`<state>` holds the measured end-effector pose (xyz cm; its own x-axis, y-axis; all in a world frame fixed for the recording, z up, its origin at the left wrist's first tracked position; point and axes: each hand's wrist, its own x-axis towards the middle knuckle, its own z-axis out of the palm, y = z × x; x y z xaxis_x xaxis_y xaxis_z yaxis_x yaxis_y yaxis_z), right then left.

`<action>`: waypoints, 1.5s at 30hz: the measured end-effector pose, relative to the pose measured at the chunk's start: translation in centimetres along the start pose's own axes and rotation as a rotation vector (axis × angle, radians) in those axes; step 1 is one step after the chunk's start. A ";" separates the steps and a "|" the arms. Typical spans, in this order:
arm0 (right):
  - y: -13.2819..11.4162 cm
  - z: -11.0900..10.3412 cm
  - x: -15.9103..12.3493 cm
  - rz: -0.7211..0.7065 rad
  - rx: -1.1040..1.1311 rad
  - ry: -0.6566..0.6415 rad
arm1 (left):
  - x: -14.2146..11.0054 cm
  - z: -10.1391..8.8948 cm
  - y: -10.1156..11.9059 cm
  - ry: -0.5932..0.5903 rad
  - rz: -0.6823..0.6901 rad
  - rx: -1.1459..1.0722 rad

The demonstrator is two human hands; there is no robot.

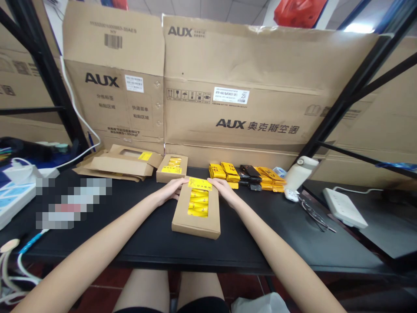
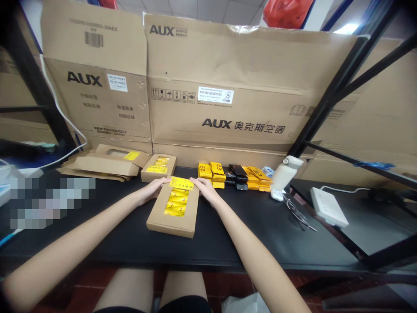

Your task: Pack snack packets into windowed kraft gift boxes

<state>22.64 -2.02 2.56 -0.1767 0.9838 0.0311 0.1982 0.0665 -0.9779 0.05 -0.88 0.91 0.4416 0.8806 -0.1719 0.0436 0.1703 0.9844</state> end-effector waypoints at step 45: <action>0.1 -0.1 0.0 0.085 0.117 -0.053 | 0.0 -0.1 0.2 0.090 0.022 -0.153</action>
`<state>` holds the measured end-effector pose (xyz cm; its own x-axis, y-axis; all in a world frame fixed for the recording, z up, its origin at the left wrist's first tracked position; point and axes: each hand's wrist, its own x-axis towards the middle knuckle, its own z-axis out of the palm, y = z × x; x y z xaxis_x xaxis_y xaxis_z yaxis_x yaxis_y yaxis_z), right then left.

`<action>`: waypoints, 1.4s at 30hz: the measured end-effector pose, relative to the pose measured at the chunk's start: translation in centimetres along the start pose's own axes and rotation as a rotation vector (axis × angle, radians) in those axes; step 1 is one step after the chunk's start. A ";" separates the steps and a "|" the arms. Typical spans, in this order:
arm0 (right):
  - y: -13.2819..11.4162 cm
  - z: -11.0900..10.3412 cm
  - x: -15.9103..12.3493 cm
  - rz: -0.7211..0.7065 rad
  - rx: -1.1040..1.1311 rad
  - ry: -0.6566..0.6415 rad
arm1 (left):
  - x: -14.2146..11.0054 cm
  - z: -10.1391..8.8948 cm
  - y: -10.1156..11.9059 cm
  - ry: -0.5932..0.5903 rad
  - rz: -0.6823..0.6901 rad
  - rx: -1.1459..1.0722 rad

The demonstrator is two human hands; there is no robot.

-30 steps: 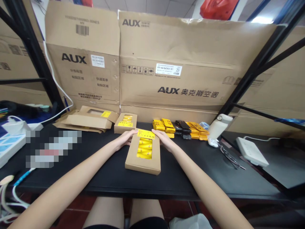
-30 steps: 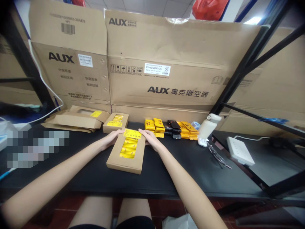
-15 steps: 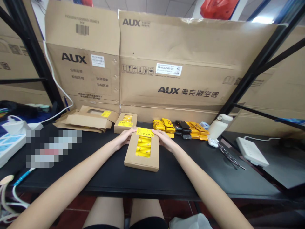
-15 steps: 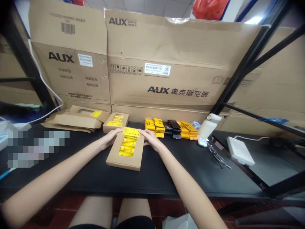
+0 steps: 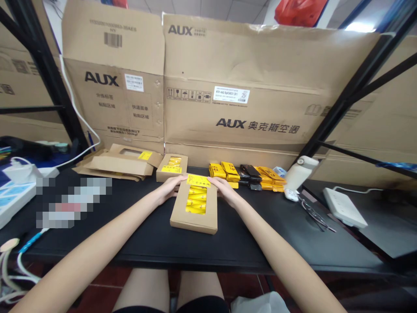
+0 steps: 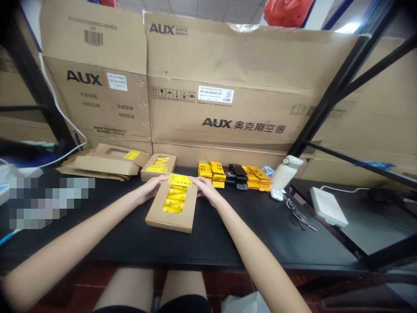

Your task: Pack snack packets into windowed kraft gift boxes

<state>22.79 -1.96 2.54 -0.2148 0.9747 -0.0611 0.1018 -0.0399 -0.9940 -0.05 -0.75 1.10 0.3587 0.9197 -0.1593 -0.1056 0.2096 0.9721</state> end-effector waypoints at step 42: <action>0.2 -0.2 0.1 -0.049 -0.118 0.027 | 0.1 0.0 -0.4 0.042 0.012 0.006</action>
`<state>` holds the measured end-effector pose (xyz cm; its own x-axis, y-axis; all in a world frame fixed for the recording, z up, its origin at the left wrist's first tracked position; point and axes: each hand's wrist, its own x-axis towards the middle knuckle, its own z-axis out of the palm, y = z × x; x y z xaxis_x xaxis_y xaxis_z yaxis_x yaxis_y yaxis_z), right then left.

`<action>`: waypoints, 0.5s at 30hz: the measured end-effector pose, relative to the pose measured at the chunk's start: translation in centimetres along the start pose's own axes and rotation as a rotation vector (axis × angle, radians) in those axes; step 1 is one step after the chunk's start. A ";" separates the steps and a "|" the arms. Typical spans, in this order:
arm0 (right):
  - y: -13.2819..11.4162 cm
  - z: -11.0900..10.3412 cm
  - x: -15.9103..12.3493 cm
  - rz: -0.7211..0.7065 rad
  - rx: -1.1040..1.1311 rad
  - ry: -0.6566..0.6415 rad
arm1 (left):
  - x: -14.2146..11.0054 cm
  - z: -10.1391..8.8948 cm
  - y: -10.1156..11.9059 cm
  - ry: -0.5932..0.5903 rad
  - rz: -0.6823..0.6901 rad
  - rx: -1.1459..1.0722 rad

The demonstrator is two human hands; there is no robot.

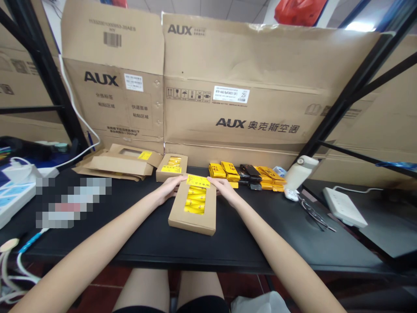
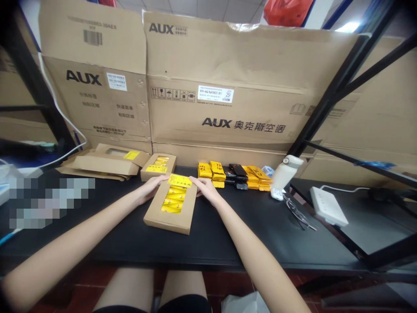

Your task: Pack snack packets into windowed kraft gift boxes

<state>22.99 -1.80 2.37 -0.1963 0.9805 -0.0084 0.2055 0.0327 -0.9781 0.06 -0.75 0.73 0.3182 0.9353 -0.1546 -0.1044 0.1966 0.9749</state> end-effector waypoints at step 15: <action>0.3 0.0 0.3 0.001 0.007 0.010 | 0.0 -0.1 0.1 -0.023 -0.014 0.009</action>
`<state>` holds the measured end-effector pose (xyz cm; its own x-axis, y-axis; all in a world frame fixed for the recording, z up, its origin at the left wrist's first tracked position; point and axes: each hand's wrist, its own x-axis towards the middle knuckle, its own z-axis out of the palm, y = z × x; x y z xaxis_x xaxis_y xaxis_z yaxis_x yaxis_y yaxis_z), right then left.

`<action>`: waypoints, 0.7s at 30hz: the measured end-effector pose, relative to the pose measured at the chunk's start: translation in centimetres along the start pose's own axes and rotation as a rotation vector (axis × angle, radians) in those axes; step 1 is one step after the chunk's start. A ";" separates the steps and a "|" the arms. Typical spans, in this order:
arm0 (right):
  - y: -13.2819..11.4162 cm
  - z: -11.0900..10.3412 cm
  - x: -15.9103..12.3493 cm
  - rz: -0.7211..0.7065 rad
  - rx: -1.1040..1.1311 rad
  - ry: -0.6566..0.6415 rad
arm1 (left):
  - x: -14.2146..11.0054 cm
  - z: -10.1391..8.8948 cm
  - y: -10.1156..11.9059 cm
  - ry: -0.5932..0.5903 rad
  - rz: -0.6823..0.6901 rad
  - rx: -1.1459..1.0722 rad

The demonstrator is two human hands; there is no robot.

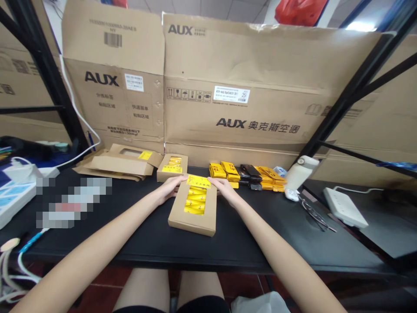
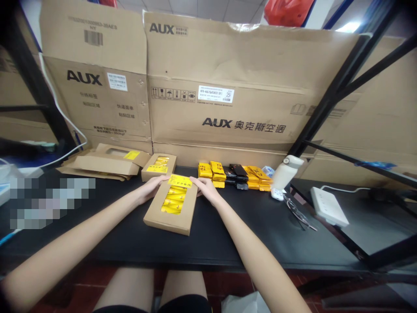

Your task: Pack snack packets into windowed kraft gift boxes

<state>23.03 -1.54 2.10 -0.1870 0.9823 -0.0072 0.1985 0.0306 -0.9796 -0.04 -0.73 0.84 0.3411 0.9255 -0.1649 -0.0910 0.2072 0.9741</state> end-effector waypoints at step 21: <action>-0.2 0.1 -0.2 -0.033 0.018 -0.016 | -0.4 0.3 0.3 0.028 0.015 0.051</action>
<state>22.97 -1.75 2.25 -0.2087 0.9777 0.0216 0.1747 0.0590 -0.9829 0.07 -1.11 1.25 0.3139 0.9369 -0.1539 -0.0475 0.1774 0.9830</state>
